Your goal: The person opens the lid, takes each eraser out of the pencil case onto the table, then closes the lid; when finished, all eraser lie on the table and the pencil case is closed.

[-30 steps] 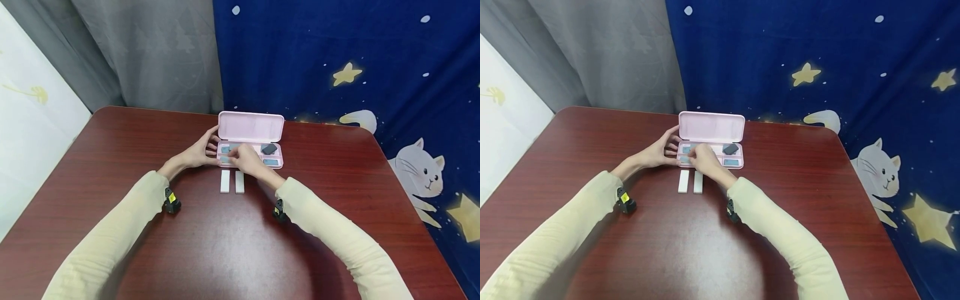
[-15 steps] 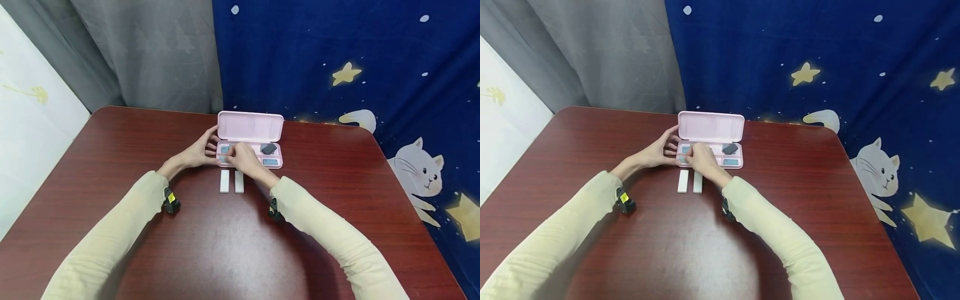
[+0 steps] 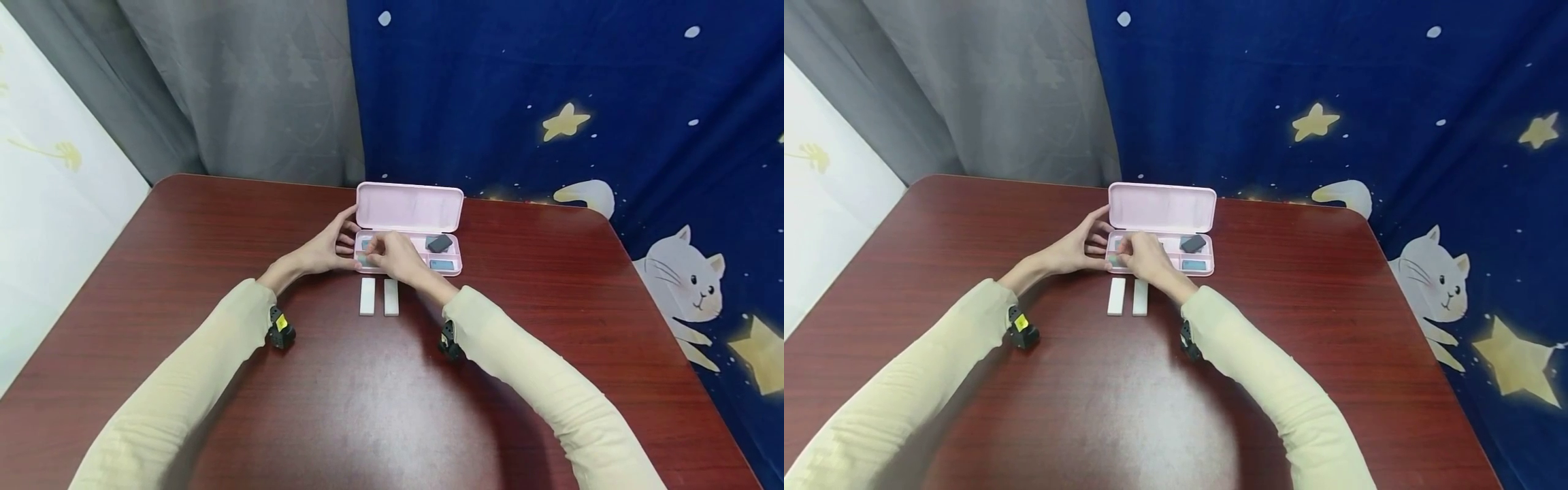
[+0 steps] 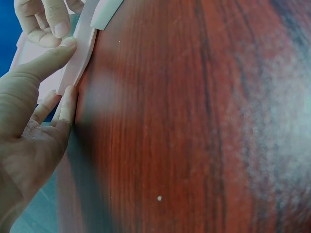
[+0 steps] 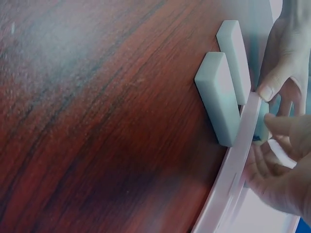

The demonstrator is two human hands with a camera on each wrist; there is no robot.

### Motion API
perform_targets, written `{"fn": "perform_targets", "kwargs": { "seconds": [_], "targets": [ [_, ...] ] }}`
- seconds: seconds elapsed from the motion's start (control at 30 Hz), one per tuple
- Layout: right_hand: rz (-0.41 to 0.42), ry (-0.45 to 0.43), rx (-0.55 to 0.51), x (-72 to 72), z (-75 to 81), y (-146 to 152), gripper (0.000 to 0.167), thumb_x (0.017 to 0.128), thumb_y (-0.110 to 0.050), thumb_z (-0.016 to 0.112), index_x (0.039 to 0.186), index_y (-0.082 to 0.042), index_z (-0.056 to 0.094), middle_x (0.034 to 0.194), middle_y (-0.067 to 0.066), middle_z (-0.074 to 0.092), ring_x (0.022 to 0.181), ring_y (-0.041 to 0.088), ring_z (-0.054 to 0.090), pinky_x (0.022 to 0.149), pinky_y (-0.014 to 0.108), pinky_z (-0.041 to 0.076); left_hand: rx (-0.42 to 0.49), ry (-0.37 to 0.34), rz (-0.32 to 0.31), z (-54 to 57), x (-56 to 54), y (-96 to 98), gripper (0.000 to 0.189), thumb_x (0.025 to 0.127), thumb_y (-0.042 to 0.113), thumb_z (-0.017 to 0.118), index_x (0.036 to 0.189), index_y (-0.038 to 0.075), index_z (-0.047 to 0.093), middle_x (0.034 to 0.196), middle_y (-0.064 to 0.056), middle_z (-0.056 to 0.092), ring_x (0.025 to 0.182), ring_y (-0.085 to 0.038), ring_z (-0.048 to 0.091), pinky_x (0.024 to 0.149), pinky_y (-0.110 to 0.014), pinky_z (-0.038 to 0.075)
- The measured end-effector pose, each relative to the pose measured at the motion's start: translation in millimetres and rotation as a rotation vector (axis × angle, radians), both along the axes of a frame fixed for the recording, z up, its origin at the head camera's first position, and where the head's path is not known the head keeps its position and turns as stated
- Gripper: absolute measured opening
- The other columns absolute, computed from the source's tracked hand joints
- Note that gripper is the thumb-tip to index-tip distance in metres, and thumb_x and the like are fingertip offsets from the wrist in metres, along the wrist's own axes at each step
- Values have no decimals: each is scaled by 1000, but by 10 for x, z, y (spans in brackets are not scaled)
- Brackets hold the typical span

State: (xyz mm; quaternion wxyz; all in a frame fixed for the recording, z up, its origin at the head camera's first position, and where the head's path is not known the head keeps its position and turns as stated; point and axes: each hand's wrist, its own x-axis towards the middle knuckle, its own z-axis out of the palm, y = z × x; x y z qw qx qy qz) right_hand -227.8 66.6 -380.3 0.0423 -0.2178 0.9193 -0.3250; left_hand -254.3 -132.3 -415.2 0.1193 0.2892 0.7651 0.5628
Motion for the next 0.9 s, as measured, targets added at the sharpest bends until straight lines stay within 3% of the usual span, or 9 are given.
{"fn": "perform_targets", "kwargs": {
  "seconds": [0.27, 0.47, 0.57, 0.7, 0.9],
  "targets": [
    [107, 32, -75, -23, -19, 108, 31, 90, 1, 59, 119, -2, 68, 87, 10, 63, 83, 19, 54, 72, 28, 44, -1, -6, 0, 12, 5, 2, 112, 74, -10, 78, 155, 10, 3, 132, -28, 36, 109, -42, 46, 97, -52, 44],
    [199, 50, -173, -36, -21, 169, 34, 87, 9, 53, 117, 2, 68, 72, 10, 59, 69, 18, 46, 61, 26, 37, -16, 4, 3, 11, -5, -1, 111, 74, -11, 77, 154, 10, 3, 131, -28, 36, 109, -41, 46, 96, -52, 45],
    [137, 12, -204, -34, -18, 203, 30, 88, 8, 54, 112, 0, 69, 77, 9, 60, 68, 15, 47, 59, 24, 37, -16, 4, 2, 9, -10, 3, 111, 74, -11, 77, 154, 10, 3, 132, -28, 36, 109, -41, 46, 97, -52, 45],
    [13, -105, -265, -26, -18, 260, 28, 90, 4, 56, 115, -3, 68, 96, 12, 60, 74, 16, 55, 61, 22, 48, -19, 6, 1, 13, -13, 13, 111, 74, -10, 77, 154, 9, 3, 132, -27, 36, 109, -41, 46, 96, -51, 45],
    [-72, -265, -446, -14, -23, 347, 28, 92, 5, 54, 117, 1, 65, 115, 16, 59, 81, 21, 62, 65, 32, 58, -29, 12, 4, 22, -11, 16, 111, 73, -10, 77, 154, 9, 3, 131, -27, 36, 108, -40, 46, 96, -51, 46]
  ]
}}
